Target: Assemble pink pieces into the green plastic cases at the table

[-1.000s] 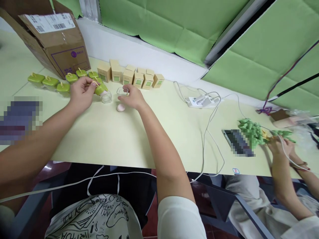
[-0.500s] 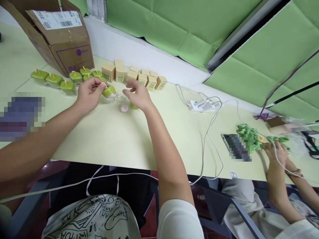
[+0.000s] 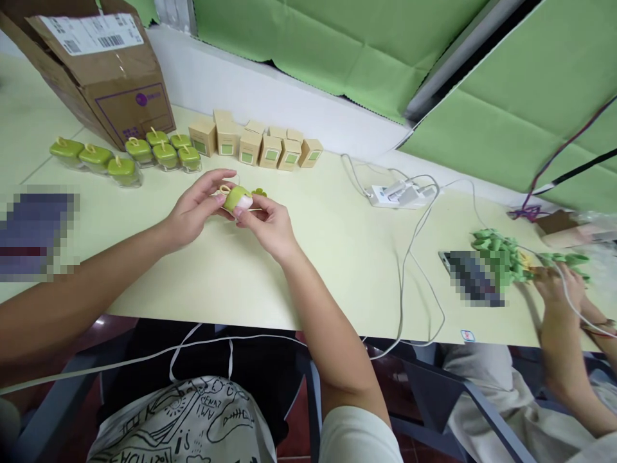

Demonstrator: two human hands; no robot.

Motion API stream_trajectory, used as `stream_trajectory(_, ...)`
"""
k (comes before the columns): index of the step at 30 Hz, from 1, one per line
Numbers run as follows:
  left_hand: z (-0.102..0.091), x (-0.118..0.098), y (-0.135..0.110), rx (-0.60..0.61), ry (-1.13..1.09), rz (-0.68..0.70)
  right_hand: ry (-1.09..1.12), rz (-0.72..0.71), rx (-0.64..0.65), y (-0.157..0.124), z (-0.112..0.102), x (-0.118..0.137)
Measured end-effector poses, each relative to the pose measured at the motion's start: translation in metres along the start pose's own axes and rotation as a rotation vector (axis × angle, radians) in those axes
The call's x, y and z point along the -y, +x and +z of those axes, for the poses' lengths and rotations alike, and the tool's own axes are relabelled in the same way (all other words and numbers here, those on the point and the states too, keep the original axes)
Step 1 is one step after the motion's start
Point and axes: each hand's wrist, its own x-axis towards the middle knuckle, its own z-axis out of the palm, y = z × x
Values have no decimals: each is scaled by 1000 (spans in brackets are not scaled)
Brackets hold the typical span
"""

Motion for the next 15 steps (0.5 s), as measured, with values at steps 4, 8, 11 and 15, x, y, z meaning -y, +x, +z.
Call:
stream_trajectory(4, 2, -2, -3, 68, 47, -15, -109, -49, 2, -2, -5, 0)
stream_trajectory(8, 7, -6, -3, 71, -46, -104, -231, -99, 0, -2, -9, -1)
stream_trajectory(11, 8, -11, -2, 43, -124, -150, -305, -148, -33, -4, -12, -5)
stream_trajectory(15, 9, -19, -2, 15, -260, -269, -477, -327, -96, -6, -12, -15)
